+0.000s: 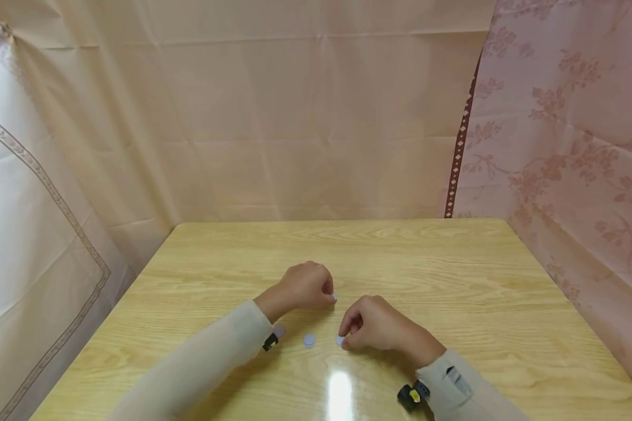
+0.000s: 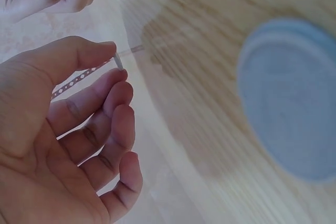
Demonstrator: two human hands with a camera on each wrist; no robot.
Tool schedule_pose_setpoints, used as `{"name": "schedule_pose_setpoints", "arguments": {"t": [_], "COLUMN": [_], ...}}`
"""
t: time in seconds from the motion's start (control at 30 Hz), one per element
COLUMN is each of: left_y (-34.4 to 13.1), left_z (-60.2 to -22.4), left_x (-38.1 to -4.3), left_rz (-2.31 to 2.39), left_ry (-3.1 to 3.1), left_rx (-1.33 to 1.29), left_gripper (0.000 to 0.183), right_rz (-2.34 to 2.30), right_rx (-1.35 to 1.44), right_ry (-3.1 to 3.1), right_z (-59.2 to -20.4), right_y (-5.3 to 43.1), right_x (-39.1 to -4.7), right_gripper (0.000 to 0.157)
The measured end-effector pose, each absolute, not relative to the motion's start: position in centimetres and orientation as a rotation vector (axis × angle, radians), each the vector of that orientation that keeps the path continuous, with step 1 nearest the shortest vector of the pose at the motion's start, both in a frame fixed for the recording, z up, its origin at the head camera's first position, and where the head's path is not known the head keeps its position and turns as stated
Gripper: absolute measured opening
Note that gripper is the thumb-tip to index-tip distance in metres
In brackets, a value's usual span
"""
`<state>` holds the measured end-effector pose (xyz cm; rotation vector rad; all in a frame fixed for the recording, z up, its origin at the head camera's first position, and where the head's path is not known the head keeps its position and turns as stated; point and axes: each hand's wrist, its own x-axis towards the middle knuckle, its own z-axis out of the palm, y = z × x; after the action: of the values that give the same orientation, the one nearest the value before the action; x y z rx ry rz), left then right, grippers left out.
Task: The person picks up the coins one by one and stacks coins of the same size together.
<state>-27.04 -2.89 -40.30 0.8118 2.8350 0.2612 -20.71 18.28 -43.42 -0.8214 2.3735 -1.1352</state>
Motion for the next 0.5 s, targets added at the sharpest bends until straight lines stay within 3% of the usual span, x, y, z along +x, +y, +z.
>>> {"name": "schedule_pose_setpoints", "arguments": {"t": [0.5], "left_y": [-3.91], "left_z": [-39.84], "left_x": [-25.98], "left_rz": [0.345], "left_ry": [2.857], "left_rx": [0.915], "left_gripper": [0.011], "right_rz": [-1.125], "right_rx": [-0.823], "right_ry": [2.374], "right_z": [-43.59], "right_y": [18.31], "right_x": [-20.64], "right_gripper": [0.007]}}
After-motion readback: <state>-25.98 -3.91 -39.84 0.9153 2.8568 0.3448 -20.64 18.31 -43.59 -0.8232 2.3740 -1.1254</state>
